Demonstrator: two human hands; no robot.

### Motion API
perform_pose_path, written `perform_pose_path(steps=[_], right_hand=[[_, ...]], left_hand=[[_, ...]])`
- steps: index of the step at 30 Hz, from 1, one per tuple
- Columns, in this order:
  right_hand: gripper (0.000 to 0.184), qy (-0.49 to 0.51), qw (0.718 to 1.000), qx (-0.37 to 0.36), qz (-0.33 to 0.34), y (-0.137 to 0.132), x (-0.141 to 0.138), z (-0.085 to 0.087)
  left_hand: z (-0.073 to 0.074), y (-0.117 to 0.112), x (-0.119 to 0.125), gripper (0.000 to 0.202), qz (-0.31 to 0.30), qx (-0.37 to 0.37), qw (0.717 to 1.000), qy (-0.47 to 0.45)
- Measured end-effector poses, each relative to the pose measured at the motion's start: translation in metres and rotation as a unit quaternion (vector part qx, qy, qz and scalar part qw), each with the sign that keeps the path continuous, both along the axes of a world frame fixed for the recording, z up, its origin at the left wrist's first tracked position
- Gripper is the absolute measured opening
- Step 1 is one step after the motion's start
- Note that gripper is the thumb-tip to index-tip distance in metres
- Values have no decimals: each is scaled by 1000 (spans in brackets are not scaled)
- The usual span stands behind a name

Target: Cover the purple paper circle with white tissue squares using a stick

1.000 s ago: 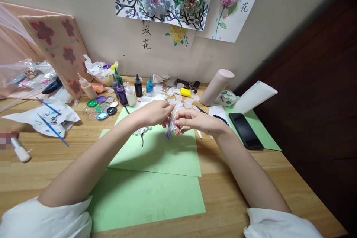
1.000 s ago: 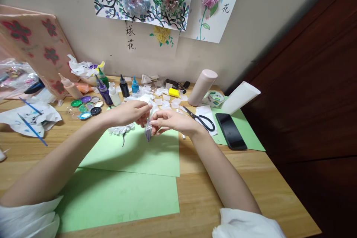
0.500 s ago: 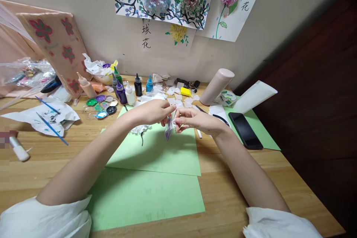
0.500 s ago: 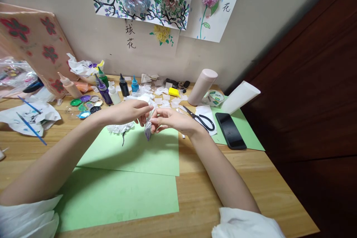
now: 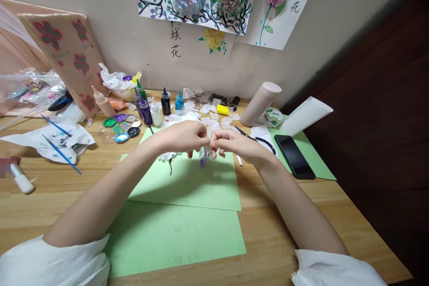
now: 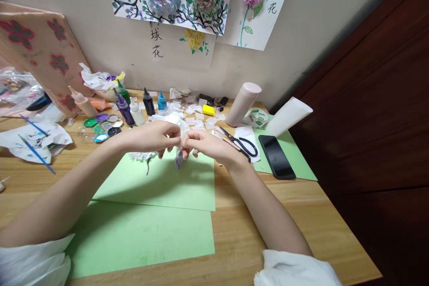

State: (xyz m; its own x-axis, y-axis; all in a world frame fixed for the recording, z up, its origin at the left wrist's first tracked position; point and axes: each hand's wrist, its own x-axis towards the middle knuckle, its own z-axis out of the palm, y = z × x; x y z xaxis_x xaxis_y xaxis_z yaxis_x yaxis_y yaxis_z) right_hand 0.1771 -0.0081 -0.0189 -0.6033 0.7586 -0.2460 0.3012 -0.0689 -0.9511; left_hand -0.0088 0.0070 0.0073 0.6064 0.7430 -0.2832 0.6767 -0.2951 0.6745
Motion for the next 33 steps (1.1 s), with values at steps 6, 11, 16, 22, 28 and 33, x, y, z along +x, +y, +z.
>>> perform_pose_path(steps=[6,11,16,22,28,33], right_hand=[[18,-89,991,77,-61,-7,-5,4],[17,-126,973,154,-115,-15,-5,9],[20,-159,962,191,-114,-19,-3,16],[25,-252,896,292,-221,-17,1,24],[29,-220,886,314,-259,-12,9,25],[24,-148,892,358,-233,-8,11,25]], left_hand=[[-5,0,7,16,25,50,996,-67],[-4,-6,15,15,49,48,985,-161],[-3,-12,21,14,61,63,979,-186],[2,-15,19,23,90,150,973,-151],[-1,-13,16,22,96,243,959,-109],[-20,-2,17,91,56,342,926,-150]])
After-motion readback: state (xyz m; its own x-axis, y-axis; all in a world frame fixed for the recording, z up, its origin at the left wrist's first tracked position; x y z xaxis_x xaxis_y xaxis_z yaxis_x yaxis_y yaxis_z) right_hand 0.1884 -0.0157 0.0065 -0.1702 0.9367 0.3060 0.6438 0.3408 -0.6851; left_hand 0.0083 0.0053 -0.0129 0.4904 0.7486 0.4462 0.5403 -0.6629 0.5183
